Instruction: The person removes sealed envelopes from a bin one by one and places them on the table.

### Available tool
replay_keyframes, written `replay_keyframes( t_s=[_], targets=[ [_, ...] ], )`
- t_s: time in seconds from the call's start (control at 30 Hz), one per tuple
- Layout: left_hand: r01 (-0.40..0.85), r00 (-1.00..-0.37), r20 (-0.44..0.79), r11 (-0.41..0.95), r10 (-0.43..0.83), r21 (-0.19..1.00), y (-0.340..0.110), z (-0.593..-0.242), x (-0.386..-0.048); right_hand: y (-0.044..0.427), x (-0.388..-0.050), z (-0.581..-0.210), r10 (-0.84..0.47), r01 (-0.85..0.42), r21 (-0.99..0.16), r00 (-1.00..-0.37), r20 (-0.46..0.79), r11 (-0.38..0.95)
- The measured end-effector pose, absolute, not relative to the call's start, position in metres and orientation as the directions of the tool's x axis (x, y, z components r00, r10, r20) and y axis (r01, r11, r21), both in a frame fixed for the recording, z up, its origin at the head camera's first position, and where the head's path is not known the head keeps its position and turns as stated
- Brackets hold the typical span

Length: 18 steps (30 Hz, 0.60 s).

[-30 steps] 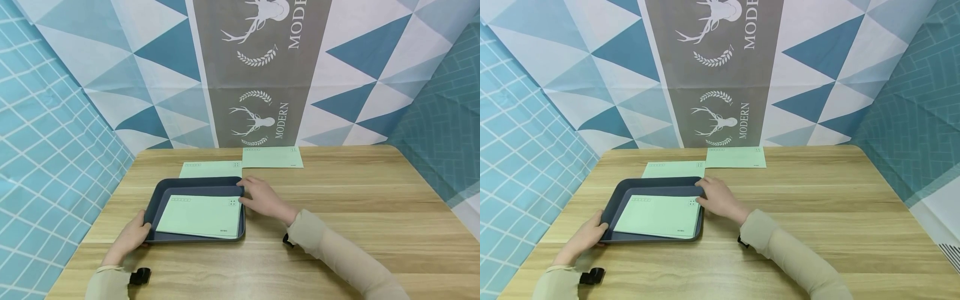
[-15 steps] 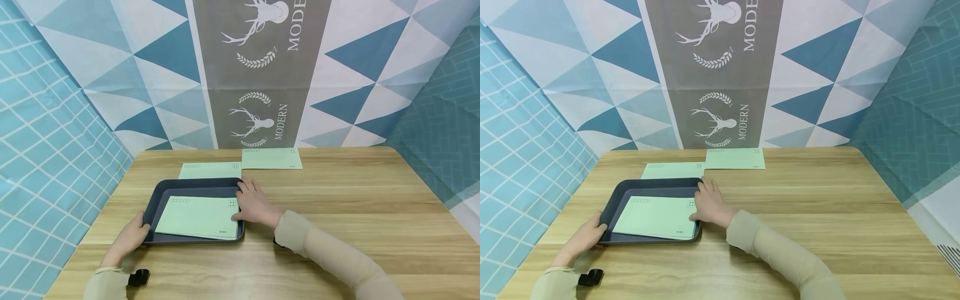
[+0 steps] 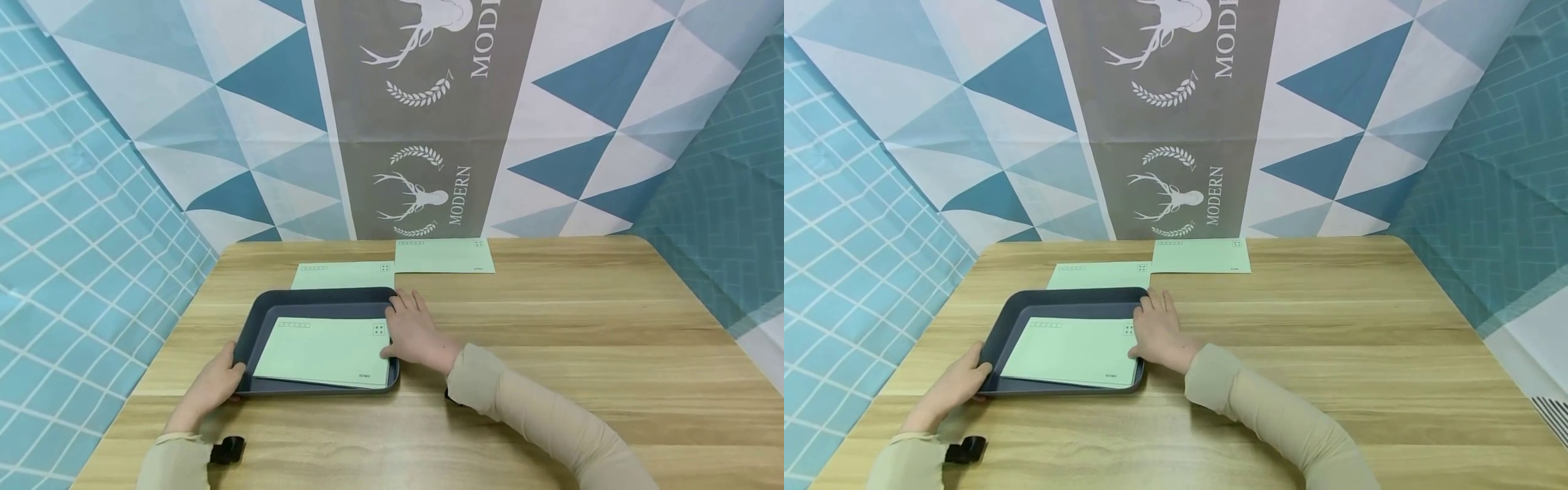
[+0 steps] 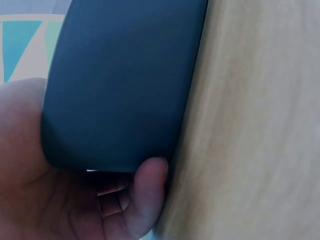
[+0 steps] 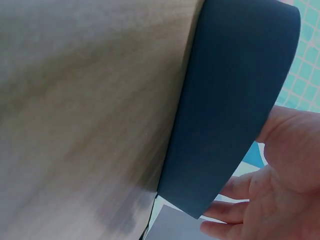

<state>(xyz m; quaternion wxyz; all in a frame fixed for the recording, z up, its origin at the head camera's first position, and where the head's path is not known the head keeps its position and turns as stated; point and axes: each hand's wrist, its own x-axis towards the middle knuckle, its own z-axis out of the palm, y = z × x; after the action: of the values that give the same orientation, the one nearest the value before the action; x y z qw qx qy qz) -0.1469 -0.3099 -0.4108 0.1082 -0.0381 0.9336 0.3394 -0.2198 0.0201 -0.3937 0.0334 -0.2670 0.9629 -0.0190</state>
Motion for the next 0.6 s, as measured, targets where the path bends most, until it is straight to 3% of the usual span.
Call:
replay_keyframes(
  t_s=[0.2, 0.6],
  targets=[
    [-0.139, -0.976, -0.218, 0.773, -0.001, 0.619, -0.3099, -0.4107, -0.1467, 0.0196, -0.2177, -0.3975, -0.517, -0.517, -0.089, -0.856, 0.017, 0.852],
    [-0.153, -0.973, -0.229, 0.774, -0.011, 0.614, -0.3092, -0.4104, -0.1470, 0.0222, -0.2187, -0.4023, -0.487, -0.482, -0.328, -0.871, 0.073, 0.812]
  ],
)
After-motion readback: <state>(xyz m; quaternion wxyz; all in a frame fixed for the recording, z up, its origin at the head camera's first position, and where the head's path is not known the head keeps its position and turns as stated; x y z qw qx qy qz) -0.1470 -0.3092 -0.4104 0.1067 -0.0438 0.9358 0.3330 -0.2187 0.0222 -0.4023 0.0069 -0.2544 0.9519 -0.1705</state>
